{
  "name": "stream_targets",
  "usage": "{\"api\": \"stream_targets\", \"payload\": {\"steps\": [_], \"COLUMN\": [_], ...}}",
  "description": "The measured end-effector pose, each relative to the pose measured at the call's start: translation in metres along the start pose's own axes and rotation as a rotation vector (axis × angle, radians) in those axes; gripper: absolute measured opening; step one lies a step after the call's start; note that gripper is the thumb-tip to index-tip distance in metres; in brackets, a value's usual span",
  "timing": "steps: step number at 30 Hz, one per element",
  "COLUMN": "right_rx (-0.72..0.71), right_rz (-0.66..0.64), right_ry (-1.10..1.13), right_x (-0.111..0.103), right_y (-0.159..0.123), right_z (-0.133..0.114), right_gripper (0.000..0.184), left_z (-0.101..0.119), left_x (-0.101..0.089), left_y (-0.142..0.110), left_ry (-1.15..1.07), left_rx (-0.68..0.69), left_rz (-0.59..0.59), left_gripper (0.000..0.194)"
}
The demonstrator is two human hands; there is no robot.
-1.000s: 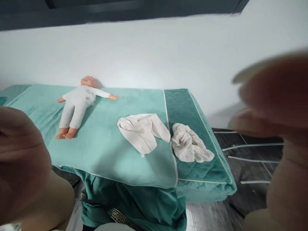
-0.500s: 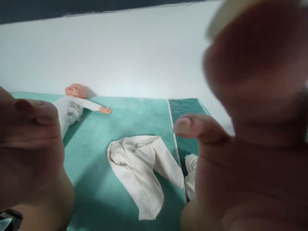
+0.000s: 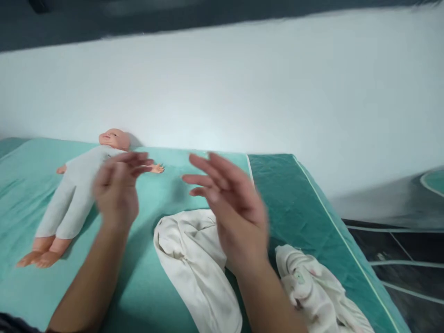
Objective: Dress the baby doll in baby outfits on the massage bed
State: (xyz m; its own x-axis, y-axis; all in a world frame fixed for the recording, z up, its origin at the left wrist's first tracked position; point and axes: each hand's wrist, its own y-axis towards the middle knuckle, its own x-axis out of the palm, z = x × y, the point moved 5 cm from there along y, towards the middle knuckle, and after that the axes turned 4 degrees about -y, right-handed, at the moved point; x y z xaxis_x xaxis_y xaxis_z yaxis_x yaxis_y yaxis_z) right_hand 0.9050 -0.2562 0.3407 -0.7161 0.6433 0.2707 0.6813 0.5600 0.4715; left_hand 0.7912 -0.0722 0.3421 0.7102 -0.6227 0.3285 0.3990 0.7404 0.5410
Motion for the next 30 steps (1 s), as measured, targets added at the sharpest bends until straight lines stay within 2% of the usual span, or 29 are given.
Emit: {"api": "stream_targets", "payload": {"steps": [4,5,7,12,17,25,28,30], "right_rx": [0.325,0.374,0.436,0.512,0.569,0.58,0.517,0.422], "right_rz": [-0.011,-0.019,-0.028,-0.006,-0.08,-0.086,-0.065,-0.04], "right_ry": [0.053,0.045,0.009,-0.107,-0.226,-0.223,-0.201,-0.176], "right_x": [0.019,0.021,0.02,0.009,0.011,0.007,0.005,0.001], "right_y": [0.003,0.002,-0.001,-0.005,-0.005,-0.007,0.001,0.011], "right_z": [0.083,0.099,0.122,0.149,0.169,0.173,0.158,0.13], "right_gripper": [0.03,0.03,0.03,0.031,0.026,0.027,0.029,0.03], "left_z": [-0.086,-0.099,-0.113,-0.111,-0.124,-0.137,-0.119,-0.087], "left_x": [-0.02,-0.024,-0.028,-0.027,-0.029,-0.033,-0.029,-0.023], "left_y": [-0.016,-0.021,-0.029,-0.03,-0.029,-0.029,-0.018,-0.008], "left_ry": [0.065,0.055,0.034,0.03,0.107,0.137,0.08,0.003], "left_rx": [-0.361,-0.429,-0.511,-0.546,-0.611,-0.612,-0.568,-0.489], "left_rz": [0.056,0.042,-0.005,-0.057,-0.105,-0.094,-0.061,-0.07], "left_gripper": [0.032,0.035,0.038,0.037,0.037,0.035,0.035,0.033]}}
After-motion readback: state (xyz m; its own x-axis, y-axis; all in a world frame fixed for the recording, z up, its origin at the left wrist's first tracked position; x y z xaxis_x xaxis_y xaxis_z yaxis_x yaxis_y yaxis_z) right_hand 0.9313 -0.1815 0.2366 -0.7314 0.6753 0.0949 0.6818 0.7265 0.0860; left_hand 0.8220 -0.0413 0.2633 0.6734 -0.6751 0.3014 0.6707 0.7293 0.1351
